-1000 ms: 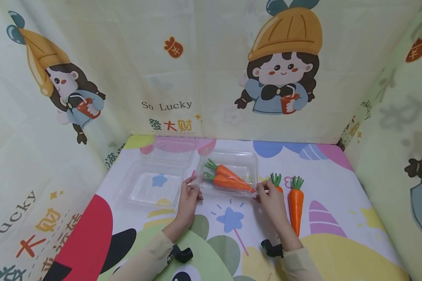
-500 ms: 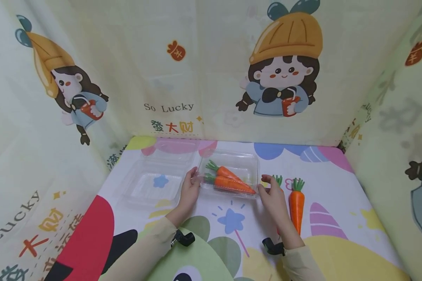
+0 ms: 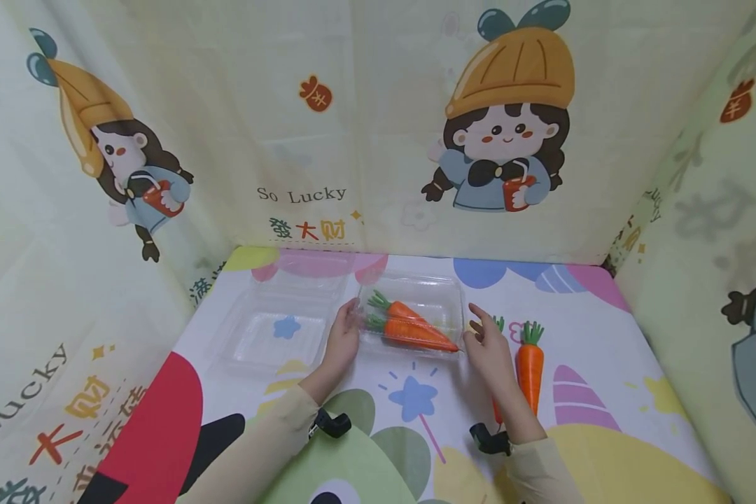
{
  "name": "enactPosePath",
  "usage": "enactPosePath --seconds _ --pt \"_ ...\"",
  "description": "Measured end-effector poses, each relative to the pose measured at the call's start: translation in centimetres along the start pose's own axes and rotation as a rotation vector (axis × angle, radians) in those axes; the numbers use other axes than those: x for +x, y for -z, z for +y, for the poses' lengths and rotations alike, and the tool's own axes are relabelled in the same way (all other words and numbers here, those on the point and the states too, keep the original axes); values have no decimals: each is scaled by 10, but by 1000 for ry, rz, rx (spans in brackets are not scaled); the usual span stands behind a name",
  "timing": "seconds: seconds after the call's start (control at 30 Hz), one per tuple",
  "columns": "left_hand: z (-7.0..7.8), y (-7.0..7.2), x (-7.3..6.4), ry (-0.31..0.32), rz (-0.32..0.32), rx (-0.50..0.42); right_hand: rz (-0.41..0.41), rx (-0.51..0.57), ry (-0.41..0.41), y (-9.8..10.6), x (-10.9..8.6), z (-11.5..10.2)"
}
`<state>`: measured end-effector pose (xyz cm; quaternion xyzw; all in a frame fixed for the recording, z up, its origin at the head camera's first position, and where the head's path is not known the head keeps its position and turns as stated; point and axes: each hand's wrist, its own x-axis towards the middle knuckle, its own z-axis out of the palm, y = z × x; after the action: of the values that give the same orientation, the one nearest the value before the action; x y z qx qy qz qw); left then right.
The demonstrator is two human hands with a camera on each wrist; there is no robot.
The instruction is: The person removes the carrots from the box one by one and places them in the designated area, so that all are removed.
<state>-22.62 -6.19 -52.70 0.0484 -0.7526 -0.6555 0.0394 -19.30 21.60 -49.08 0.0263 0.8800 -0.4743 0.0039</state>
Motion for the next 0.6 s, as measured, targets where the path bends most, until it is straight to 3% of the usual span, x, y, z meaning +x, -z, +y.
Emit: enactPosePath --seconds 0.17,0.33,0.47,0.57,0.6 --pt "2 0 -8 23 -23 19 -34 41 -56 7 -3 -4" --pt "3 2 -19 -17 -48 33 -53 96 -105 15 -6 -9" --pt "2 4 -25 -57 -58 43 -48 198 -92 22 -6 -11" --pt "1 7 -31 -65 -80 40 -85 286 -59 27 4 8" --pt "0 9 -33 -60 -89 38 -149 366 42 26 24 33"
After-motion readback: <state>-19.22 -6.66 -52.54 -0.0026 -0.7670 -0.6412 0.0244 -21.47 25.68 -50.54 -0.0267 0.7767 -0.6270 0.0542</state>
